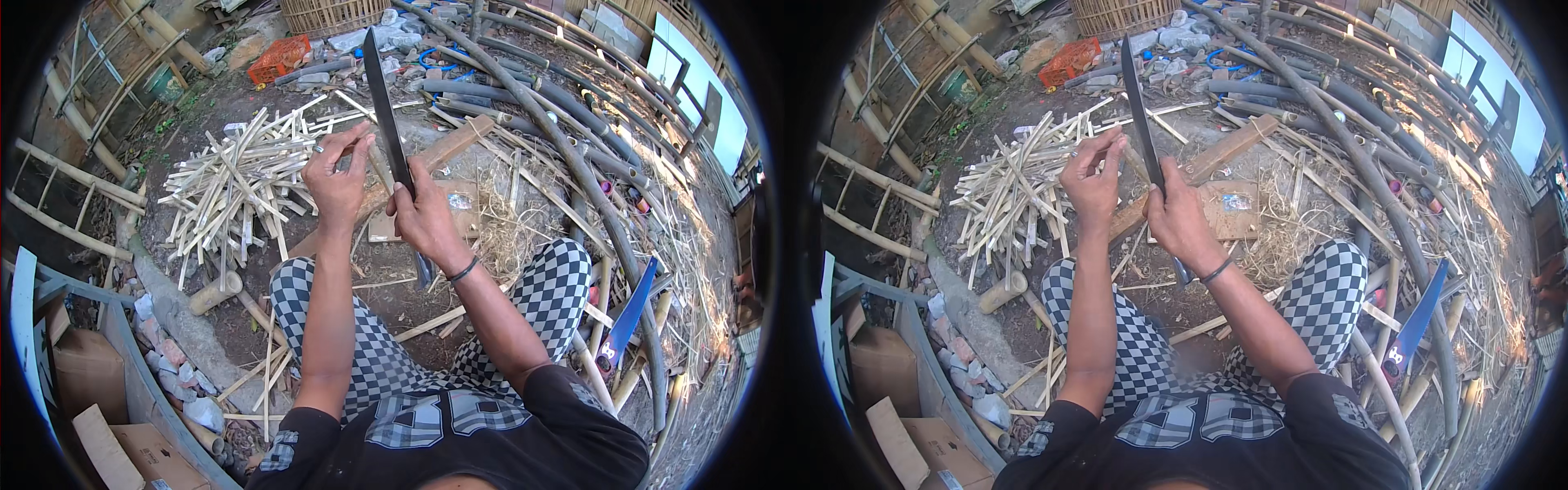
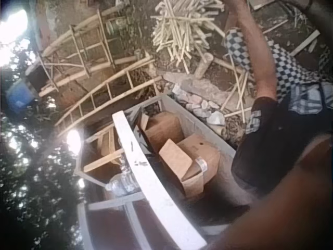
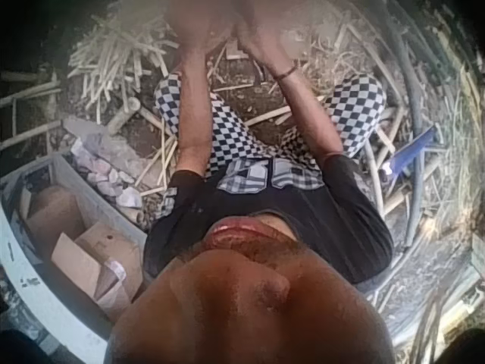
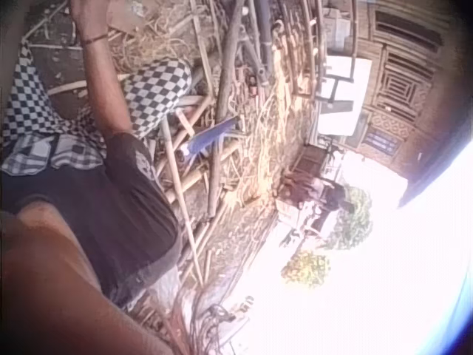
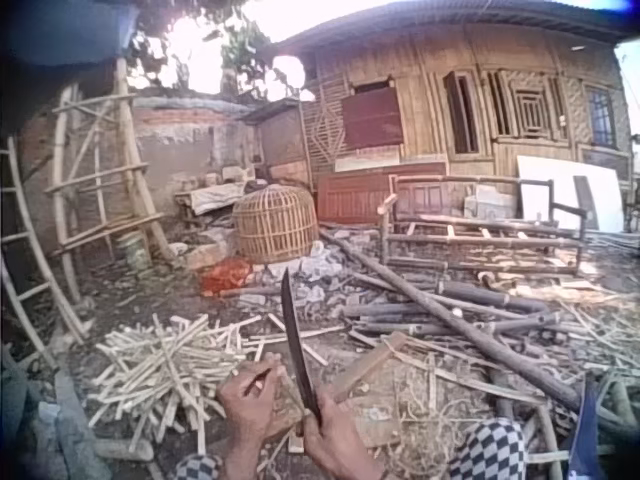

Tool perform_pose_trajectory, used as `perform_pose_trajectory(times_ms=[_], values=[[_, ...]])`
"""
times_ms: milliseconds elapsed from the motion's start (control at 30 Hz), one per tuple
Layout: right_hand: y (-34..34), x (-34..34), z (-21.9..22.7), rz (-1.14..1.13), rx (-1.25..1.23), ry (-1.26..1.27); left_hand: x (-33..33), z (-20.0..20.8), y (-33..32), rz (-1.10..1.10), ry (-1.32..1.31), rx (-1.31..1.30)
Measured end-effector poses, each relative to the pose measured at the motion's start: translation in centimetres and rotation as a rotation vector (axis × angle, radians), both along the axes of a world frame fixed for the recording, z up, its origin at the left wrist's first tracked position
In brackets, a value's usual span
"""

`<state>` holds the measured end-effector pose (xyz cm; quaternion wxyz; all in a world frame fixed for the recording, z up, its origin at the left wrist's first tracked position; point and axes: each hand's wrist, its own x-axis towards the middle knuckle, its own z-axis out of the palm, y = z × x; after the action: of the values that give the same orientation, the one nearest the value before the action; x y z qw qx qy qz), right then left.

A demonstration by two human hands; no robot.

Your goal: The person uses a large blade to whittle and shave thin strips of bamboo, holding the bamboo in one hand while drawing the blade across the surface.

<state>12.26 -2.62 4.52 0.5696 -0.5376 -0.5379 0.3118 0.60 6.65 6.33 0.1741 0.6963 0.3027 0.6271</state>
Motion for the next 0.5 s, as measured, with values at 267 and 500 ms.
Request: perform_pose_trajectory(times_ms=[267,500], values=[[0.4,-3.3,1.9,-0.141,0.2,-0.166,-1.5,-0.5,1.2,-0.015,-0.026,0.063],[0.2,-3.9,1.1,-0.17,0.121,-0.182,-1.2,-0.5,1.2,-0.057,-0.154,-0.018]])
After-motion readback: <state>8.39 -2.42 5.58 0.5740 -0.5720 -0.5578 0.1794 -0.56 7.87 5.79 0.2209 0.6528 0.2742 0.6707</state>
